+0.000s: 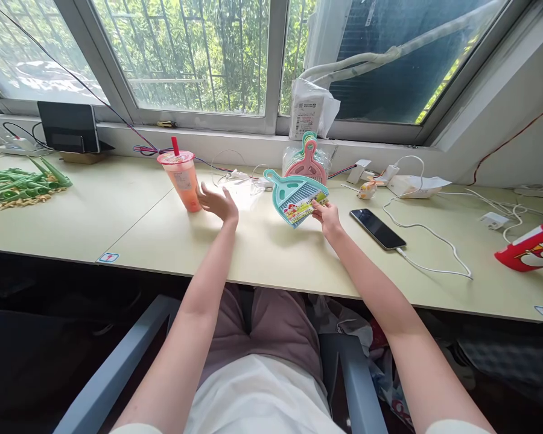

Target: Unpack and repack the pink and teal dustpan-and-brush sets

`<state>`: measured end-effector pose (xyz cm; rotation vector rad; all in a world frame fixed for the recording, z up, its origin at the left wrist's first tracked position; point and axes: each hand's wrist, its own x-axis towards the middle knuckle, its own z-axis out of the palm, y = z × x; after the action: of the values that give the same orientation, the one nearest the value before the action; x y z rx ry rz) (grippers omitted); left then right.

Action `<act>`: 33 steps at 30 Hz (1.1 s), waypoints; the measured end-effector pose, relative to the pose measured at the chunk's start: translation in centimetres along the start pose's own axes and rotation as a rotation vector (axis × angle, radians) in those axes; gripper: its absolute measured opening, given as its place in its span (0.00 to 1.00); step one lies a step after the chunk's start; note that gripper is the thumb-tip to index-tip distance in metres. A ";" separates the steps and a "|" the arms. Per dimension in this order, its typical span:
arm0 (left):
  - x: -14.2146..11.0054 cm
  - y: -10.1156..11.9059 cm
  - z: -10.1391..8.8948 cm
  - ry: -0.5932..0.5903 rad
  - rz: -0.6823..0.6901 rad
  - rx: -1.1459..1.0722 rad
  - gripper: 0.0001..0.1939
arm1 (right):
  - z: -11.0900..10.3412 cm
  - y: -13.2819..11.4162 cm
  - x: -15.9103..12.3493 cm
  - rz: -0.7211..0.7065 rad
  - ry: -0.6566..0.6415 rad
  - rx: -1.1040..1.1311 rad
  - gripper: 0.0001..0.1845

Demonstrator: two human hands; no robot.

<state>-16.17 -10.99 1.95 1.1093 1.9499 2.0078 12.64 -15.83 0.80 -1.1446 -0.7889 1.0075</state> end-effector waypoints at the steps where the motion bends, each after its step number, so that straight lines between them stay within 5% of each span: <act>1: -0.8 0.8 -0.1 -0.079 0.107 -0.030 0.26 | 0.0 0.0 0.0 -0.006 0.008 0.002 0.15; 4: -3.6 2.6 0.4 -0.462 0.202 -0.200 0.24 | 0.3 0.1 -0.2 -0.043 -0.007 0.004 0.15; 7: -6.0 3.2 2.0 -0.788 -0.106 -0.337 0.32 | 0.6 0.0 -0.6 -0.041 -0.078 0.004 0.17; 9: -6.9 3.0 2.9 -0.877 -0.218 -0.379 0.32 | 0.7 -0.1 -0.6 0.012 -0.143 -0.045 0.17; 12: -6.9 2.5 3.6 -0.844 -0.166 -0.415 0.24 | 0.4 -0.4 0.0 0.059 -0.199 -0.226 0.14; 18: -5.5 2.2 3.7 -0.738 -0.126 -0.407 0.13 | -4.2 -1.2 3.2 -0.368 0.159 -0.971 0.21; 22: -5.9 2.5 3.5 -0.768 -0.115 -0.401 0.12 | -8.0 -1.2 4.7 -0.420 0.234 -1.286 0.02; 24: -6.2 2.6 3.4 -0.788 -0.106 -0.403 0.12 | -8.8 -1.2 4.8 -0.417 0.244 -1.372 0.07; 28: -6.9 2.9 3.0 -0.843 -0.021 -0.384 0.13 | -7.3 -1.8 3.4 -0.566 0.196 -1.414 0.11; 33: -8.2 3.9 1.9 -0.907 0.188 -0.312 0.18 | -0.6 -1.6 -0.5 -0.853 -0.187 -1.126 0.19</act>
<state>-7.63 -14.67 1.94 1.7304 1.0681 1.3836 13.42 -16.64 2.17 -1.3943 -1.9069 -0.1432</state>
